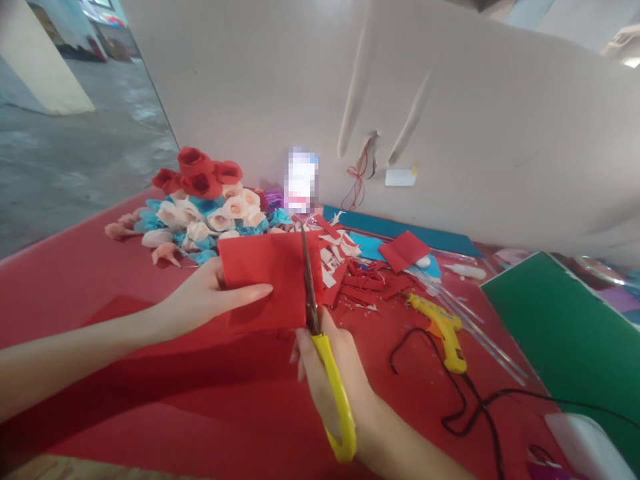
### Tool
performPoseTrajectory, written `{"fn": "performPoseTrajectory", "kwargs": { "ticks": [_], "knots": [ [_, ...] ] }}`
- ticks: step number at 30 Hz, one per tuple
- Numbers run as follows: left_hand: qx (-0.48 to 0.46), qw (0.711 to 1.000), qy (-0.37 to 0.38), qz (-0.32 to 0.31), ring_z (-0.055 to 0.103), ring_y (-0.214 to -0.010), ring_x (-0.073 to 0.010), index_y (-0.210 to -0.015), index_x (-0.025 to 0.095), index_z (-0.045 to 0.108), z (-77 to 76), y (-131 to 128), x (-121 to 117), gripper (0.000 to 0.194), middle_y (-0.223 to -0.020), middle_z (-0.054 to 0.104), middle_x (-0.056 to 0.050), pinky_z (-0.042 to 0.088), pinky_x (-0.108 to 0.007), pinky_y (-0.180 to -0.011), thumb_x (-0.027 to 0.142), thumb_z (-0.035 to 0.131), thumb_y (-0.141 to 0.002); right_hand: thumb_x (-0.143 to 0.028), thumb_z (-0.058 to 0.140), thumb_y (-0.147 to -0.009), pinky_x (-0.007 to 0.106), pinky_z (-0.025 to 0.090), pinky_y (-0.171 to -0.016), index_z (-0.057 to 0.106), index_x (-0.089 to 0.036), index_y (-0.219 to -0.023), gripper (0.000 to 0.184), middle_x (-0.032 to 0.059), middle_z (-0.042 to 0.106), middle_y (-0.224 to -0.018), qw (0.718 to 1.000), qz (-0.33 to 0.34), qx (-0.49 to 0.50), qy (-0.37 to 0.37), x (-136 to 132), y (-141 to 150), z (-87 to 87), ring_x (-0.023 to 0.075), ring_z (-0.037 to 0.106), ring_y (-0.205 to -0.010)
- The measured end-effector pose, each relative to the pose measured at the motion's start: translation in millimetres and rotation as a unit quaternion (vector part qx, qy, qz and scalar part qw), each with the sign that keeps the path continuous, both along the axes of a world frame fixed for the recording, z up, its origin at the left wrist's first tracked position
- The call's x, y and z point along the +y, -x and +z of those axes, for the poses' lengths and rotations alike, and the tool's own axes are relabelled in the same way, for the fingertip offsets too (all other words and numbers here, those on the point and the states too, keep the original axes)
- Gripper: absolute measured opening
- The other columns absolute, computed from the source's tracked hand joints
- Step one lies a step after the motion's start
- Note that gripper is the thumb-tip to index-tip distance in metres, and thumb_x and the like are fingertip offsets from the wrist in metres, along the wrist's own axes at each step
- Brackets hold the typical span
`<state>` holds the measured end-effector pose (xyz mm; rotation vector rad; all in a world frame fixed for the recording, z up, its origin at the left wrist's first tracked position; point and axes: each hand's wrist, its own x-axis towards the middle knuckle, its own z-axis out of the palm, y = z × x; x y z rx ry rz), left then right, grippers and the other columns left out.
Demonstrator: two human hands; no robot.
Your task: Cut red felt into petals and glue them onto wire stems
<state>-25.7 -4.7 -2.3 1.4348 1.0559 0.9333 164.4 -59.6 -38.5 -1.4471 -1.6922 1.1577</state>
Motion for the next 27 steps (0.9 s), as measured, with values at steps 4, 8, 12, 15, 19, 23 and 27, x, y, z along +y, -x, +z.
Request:
{"fn": "performPoseTrajectory", "kwargs": {
  "ticks": [4,8,12,15,19,23,27],
  "knots": [
    [-0.021,0.999,0.024,0.006,0.066,-0.081,-0.0209,-0.089,0.017,0.061,-3.5,-2,2,0.026,-0.089,0.070,-0.004,0.055,-0.024,-0.064,0.033,0.064,-0.070,-0.049,0.033,-0.088,0.019,0.038,-0.041,0.045,-0.018,-0.069,0.038,-0.0018,0.053,-0.047,0.999,-0.017,0.003,0.031,1,4,5.0,0.0077,0.047,-0.036],
    [-0.037,0.998,0.054,0.001,0.065,-0.086,-0.0236,-0.092,0.014,0.060,-9.4,-5,5,0.030,-0.093,0.069,-0.007,0.055,-0.029,-0.069,0.034,0.064,-0.070,-0.050,0.041,-0.083,0.017,0.031,-0.031,0.046,-0.018,-0.068,0.035,-0.0062,0.044,-0.036,0.995,-0.076,0.022,0.068,3,10,14.2,0.0074,0.039,-0.026],
    [-0.032,0.996,0.075,-0.021,0.064,-0.086,-0.0255,-0.090,0.012,0.061,-15.0,-7,9,0.030,-0.093,0.068,-0.010,0.054,-0.031,-0.070,0.035,0.062,-0.070,-0.048,0.046,-0.081,0.017,0.027,-0.029,0.047,-0.017,-0.065,0.034,-0.0067,0.042,-0.033,0.992,-0.091,0.059,0.065,13,7,11.6,0.0067,0.037,-0.024],
    [0.002,0.999,0.036,-0.001,0.063,-0.089,-0.0255,-0.090,0.013,0.061,-15.1,-6,12,0.030,-0.094,0.068,-0.009,0.053,-0.030,-0.071,0.035,0.061,-0.071,-0.048,0.042,-0.082,0.019,0.037,-0.035,0.048,-0.017,-0.071,0.033,-0.0040,0.048,-0.041,0.990,-0.075,0.100,0.063,24,0,5.6,0.0094,0.045,-0.031],
    [0.037,0.998,-0.027,0.032,0.062,-0.089,-0.0239,-0.088,0.015,0.062,-7.6,-1,14,0.027,-0.092,0.068,-0.006,0.052,-0.027,-0.071,0.036,0.062,-0.070,-0.033,0.049,-0.077,0.025,0.049,-0.061,0.046,-0.019,-0.095,0.023,-0.0002,0.060,-0.071,0.986,-0.046,0.152,0.050,30,-4,6.8,0.0117,0.057,-0.058],
    [0.008,0.998,-0.038,0.057,0.064,-0.085,-0.0206,-0.087,0.017,0.062,1.0,4,11,0.025,-0.091,0.069,-0.004,0.053,-0.024,-0.068,0.034,0.064,-0.069,-0.029,0.053,-0.077,0.021,0.045,-0.056,0.042,-0.022,-0.097,0.024,-0.0003,0.057,-0.079,0.977,-0.042,0.206,0.030,21,0,18.2,0.0094,0.053,-0.060],
    [-0.017,1.000,0.018,0.016,0.066,-0.075,-0.0206,-0.086,0.016,0.062,1.2,1,4,0.024,-0.085,0.070,-0.006,0.054,-0.025,-0.060,0.034,0.064,-0.069,-0.027,0.063,-0.071,0.021,0.046,-0.067,0.045,-0.024,-0.094,0.029,-0.0010,0.053,-0.082,0.981,-0.062,0.180,-0.021,12,5,28.1,0.0107,0.053,-0.073]
  ]
}}
